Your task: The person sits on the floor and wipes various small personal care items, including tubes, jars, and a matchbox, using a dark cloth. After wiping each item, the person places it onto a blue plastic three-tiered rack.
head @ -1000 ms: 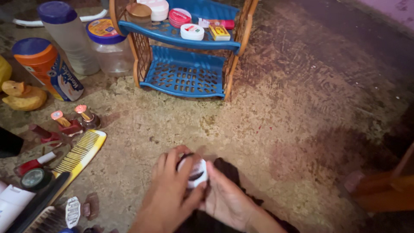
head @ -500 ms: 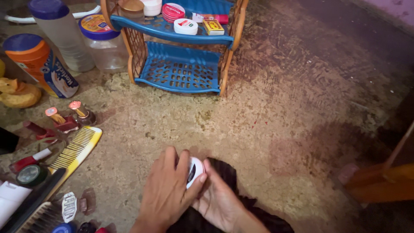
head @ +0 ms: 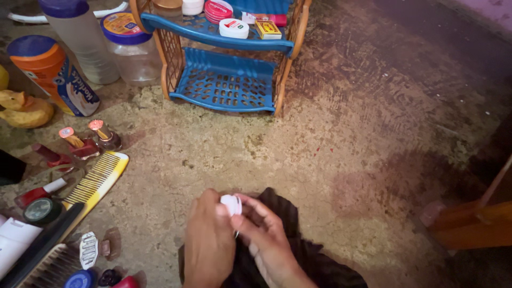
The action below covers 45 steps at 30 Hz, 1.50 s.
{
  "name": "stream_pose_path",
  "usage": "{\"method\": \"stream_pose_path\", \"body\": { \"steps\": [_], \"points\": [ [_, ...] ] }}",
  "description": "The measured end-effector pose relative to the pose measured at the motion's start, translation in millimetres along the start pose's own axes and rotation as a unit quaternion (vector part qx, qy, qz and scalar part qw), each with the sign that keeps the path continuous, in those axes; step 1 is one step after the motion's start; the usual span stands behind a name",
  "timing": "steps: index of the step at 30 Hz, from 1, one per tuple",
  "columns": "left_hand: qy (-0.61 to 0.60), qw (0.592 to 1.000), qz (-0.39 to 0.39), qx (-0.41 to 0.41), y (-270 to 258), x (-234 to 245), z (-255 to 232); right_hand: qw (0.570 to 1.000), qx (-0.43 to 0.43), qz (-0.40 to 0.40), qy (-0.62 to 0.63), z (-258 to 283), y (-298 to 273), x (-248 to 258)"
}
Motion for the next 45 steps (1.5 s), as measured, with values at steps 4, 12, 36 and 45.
{"method": "stream_pose_path", "body": {
  "steps": [4, 12, 36, 45],
  "points": [
    [-0.317, 0.920, -0.003, 0.230, 1.7, -12.0, 40.1, 0.979, 0.140, 0.013, -0.149, 9.0, -7.6, 2.2],
    [-0.599, 0.750, 0.030, 0.277, 9.5, -1.9, 77.5, 0.976, -0.016, 0.075, 0.205, 11.2, -6.3, 16.4],
    [-0.390, 0.878, 0.145, 0.236, -6.6, -0.9, 37.9, 0.974, 0.182, -0.049, -0.124, -17.6, -17.3, -12.1],
    [-0.243, 0.939, 0.166, 0.177, -7.9, 1.9, 30.8, 0.954, 0.248, -0.028, -0.168, -12.1, -26.6, -11.9]
  ]
}}
Point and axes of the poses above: each hand's wrist, its own y-axis towards the middle knuckle, its own x-axis out of the back of the hand, z = x × y, the point moved 3 cm from there along y, towards the middle knuckle, and after that the axes turned 7 degrees about -y, right-handed, at the moved point
